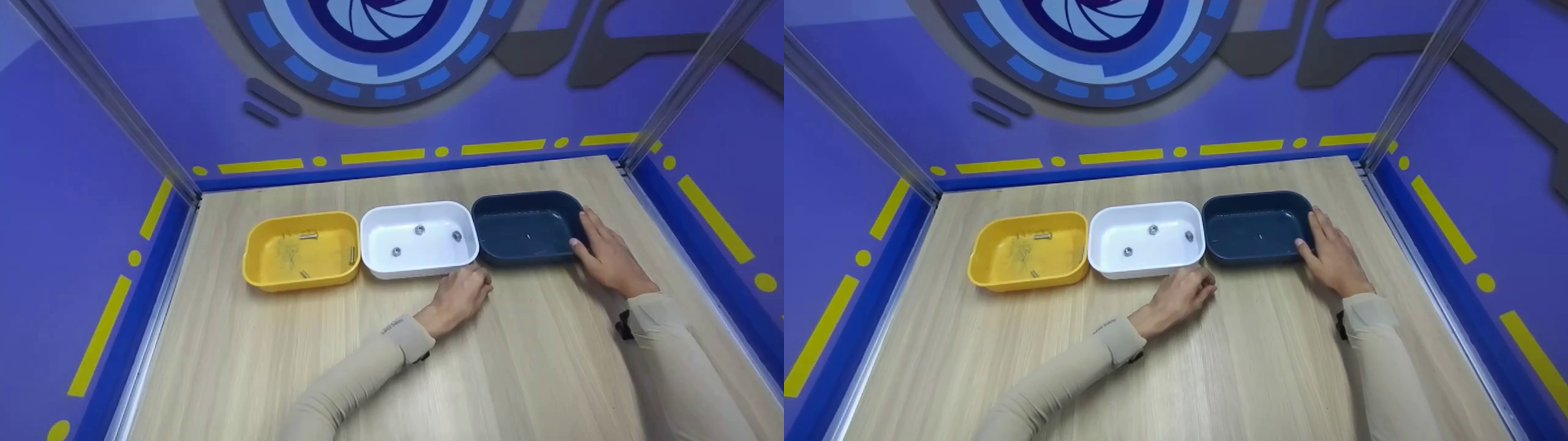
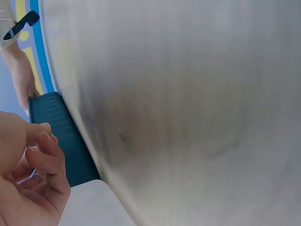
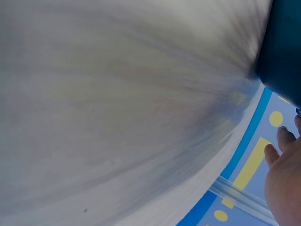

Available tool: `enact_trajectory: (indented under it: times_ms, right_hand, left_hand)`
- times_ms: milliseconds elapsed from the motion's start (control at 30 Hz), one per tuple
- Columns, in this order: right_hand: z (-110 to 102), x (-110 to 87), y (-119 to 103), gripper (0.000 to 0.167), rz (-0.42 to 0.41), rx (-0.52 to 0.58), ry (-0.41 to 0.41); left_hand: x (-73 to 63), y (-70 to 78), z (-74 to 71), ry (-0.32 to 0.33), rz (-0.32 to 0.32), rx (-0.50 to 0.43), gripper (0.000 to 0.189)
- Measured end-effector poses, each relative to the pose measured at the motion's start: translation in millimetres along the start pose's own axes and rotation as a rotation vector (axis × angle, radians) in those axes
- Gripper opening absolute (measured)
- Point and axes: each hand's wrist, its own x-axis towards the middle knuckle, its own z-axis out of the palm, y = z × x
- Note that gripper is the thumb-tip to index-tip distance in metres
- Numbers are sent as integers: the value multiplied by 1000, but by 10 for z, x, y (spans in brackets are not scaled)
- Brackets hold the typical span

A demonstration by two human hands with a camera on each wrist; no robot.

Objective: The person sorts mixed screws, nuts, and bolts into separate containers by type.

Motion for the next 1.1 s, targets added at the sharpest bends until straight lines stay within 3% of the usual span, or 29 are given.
enact_trajectory:
  times_ms: [333, 1100]
  right_hand:
    - [-15, 6, -1, 76, 7, 1, -9]
    - [-19, 9, -10, 76, -2, -44, -1]
  left_hand:
    - [158, 83, -167, 78, 43, -64, 9]
    - [484, 225, -386, 71, 59, -45, 15]
